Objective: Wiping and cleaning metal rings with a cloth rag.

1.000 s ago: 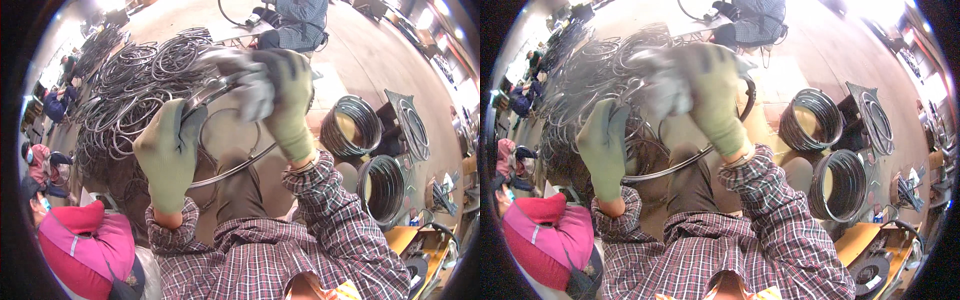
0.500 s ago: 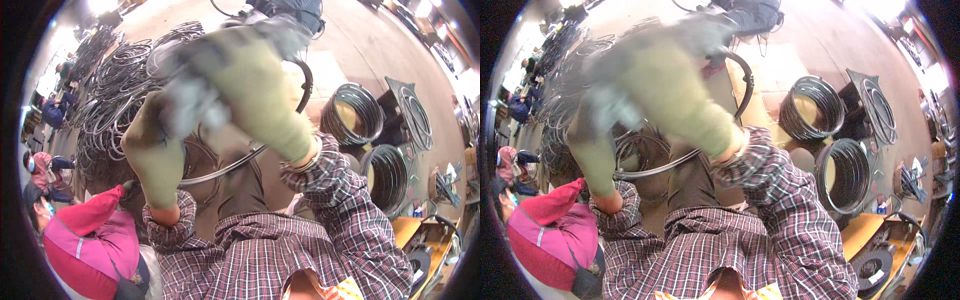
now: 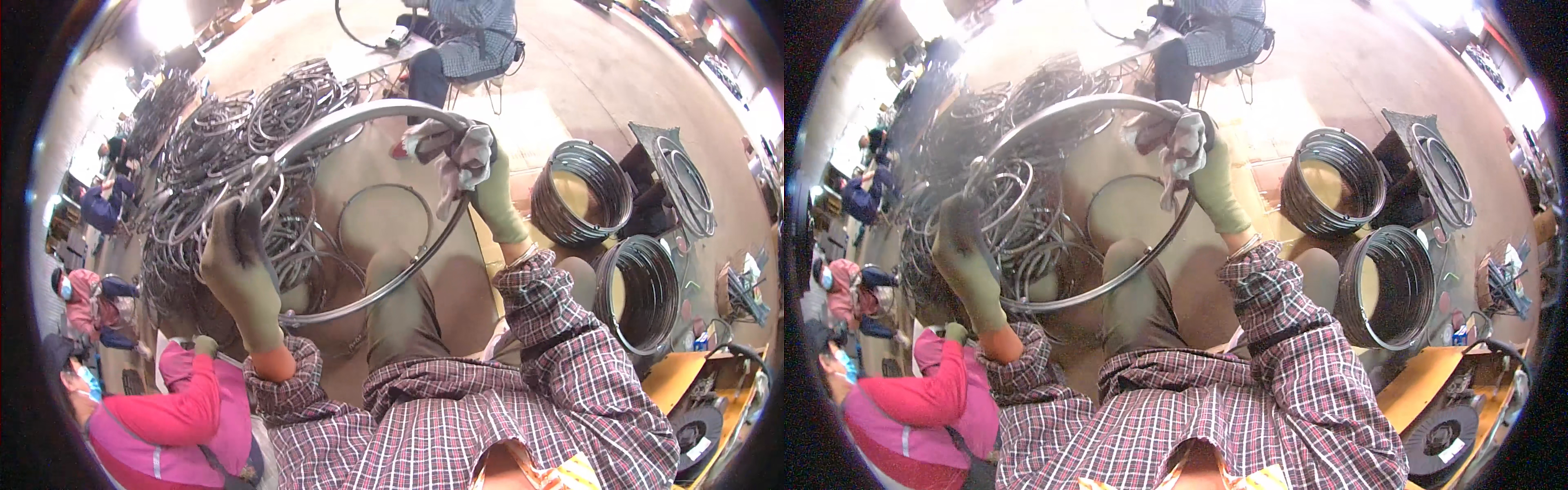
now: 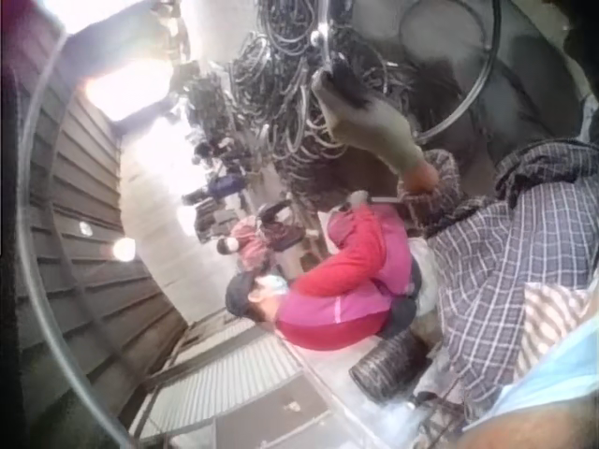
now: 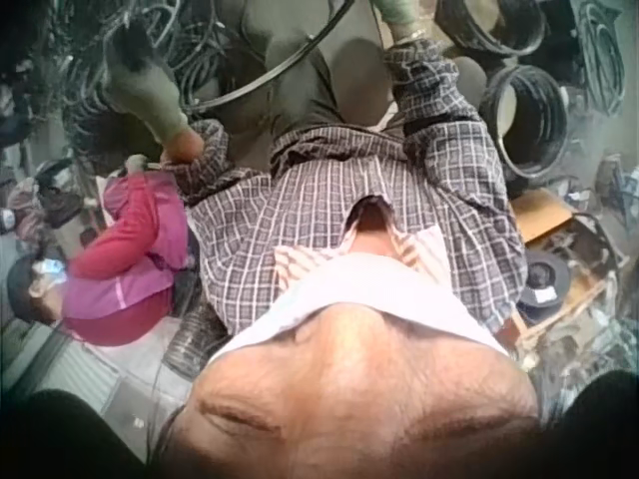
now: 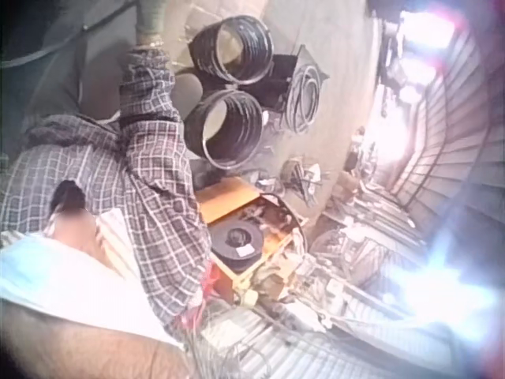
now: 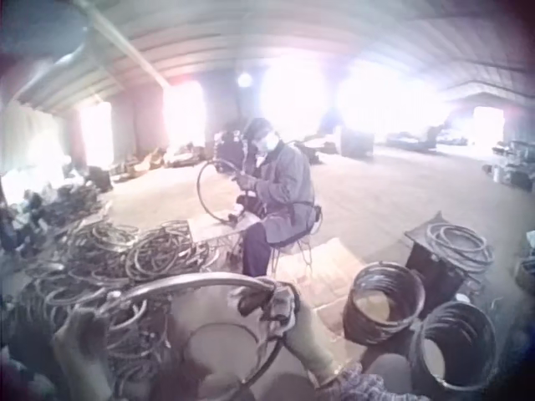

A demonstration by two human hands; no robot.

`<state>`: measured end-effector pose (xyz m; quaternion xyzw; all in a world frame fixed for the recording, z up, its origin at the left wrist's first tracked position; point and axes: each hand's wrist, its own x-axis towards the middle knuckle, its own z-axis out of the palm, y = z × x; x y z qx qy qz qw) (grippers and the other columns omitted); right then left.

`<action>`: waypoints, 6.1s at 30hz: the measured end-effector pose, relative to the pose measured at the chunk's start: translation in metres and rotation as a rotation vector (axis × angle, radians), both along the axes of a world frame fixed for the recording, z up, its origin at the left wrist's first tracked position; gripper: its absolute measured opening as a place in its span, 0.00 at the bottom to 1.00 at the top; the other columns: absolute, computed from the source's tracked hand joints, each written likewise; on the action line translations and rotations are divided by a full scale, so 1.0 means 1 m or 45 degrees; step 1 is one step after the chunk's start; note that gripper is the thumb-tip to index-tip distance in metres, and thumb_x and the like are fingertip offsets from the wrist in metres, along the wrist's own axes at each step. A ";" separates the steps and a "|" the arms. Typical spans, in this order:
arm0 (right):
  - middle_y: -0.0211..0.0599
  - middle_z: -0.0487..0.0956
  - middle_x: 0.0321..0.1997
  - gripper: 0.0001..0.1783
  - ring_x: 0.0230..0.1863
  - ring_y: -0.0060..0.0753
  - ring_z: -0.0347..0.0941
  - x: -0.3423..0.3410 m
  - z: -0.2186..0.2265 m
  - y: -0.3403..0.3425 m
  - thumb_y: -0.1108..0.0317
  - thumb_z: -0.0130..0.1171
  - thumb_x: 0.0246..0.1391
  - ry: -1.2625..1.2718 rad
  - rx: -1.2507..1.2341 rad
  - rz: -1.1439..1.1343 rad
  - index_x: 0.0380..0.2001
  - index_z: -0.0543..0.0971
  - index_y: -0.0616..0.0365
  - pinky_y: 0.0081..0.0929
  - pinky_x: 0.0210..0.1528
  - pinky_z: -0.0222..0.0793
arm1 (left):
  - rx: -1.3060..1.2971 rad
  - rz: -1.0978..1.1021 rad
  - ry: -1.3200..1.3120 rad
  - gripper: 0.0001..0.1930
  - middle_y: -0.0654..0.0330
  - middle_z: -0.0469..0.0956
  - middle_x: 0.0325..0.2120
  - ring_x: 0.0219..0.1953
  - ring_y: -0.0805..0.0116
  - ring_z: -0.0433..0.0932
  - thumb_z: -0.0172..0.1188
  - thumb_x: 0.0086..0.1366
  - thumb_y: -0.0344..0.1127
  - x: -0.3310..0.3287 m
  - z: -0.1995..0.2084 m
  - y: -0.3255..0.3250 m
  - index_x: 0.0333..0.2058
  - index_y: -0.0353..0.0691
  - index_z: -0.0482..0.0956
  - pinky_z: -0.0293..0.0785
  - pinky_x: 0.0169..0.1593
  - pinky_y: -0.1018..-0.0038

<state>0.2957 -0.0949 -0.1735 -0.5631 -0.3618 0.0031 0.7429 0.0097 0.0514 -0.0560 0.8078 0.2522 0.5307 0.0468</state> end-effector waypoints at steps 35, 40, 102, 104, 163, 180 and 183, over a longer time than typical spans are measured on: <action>0.40 0.75 0.39 0.20 0.43 0.42 0.74 -0.039 0.032 0.009 0.76 0.62 0.43 -0.482 -0.220 -0.139 0.43 0.75 0.56 0.34 0.46 0.70 | 0.121 0.293 0.255 0.13 0.54 0.82 0.38 0.39 0.52 0.83 0.62 0.61 0.34 0.011 0.028 -0.030 0.45 0.43 0.80 0.77 0.41 0.63; 0.35 0.75 0.36 0.17 0.38 0.29 0.73 -0.043 -0.054 -0.005 0.75 0.61 0.48 -0.166 -0.018 0.045 0.44 0.74 0.59 0.27 0.41 0.72 | 0.210 0.328 0.284 0.11 0.53 0.82 0.37 0.39 0.52 0.83 0.61 0.65 0.38 0.000 0.035 -0.036 0.44 0.42 0.80 0.77 0.40 0.63; 0.30 0.74 0.34 0.03 0.36 0.24 0.71 -0.038 -0.078 -0.016 0.75 0.56 0.54 -0.179 -0.060 -0.100 0.31 0.72 0.58 0.25 0.39 0.70 | 0.117 0.233 0.113 0.14 0.52 0.75 0.26 0.29 0.48 0.78 0.66 0.59 0.40 0.008 0.027 -0.041 0.34 0.35 0.77 0.71 0.34 0.62; 0.29 0.73 0.34 0.04 0.36 0.25 0.71 -0.040 -0.078 -0.014 0.76 0.57 0.54 -0.125 0.006 -0.109 0.32 0.72 0.57 0.25 0.40 0.70 | 0.085 0.270 0.111 0.14 0.52 0.75 0.26 0.29 0.49 0.78 0.65 0.60 0.40 0.004 0.027 -0.045 0.34 0.34 0.77 0.71 0.33 0.62; 0.30 0.80 0.36 0.13 0.35 0.24 0.77 0.000 0.069 0.002 0.74 0.65 0.48 -0.697 -0.268 -0.316 0.37 0.75 0.61 0.26 0.37 0.74 | 0.343 0.347 0.350 0.14 0.57 0.83 0.39 0.38 0.58 0.83 0.59 0.68 0.46 0.064 0.001 -0.014 0.44 0.45 0.84 0.77 0.40 0.68; 0.35 0.78 0.45 0.10 0.45 0.25 0.76 -0.041 -0.120 -0.031 0.68 0.53 0.66 0.465 0.101 0.063 0.47 0.74 0.60 0.20 0.41 0.75 | 0.372 0.414 0.248 0.16 0.56 0.84 0.42 0.41 0.60 0.84 0.58 0.68 0.44 0.013 0.032 -0.043 0.46 0.42 0.84 0.77 0.42 0.68; 0.31 0.67 0.38 0.07 0.38 0.25 0.67 -0.024 -0.067 -0.014 0.78 0.55 0.58 0.473 0.220 -0.061 0.33 0.68 0.54 0.22 0.42 0.71 | 0.165 0.406 0.184 0.16 0.55 0.84 0.44 0.41 0.63 0.84 0.56 0.69 0.43 -0.002 0.030 -0.040 0.48 0.40 0.82 0.76 0.40 0.67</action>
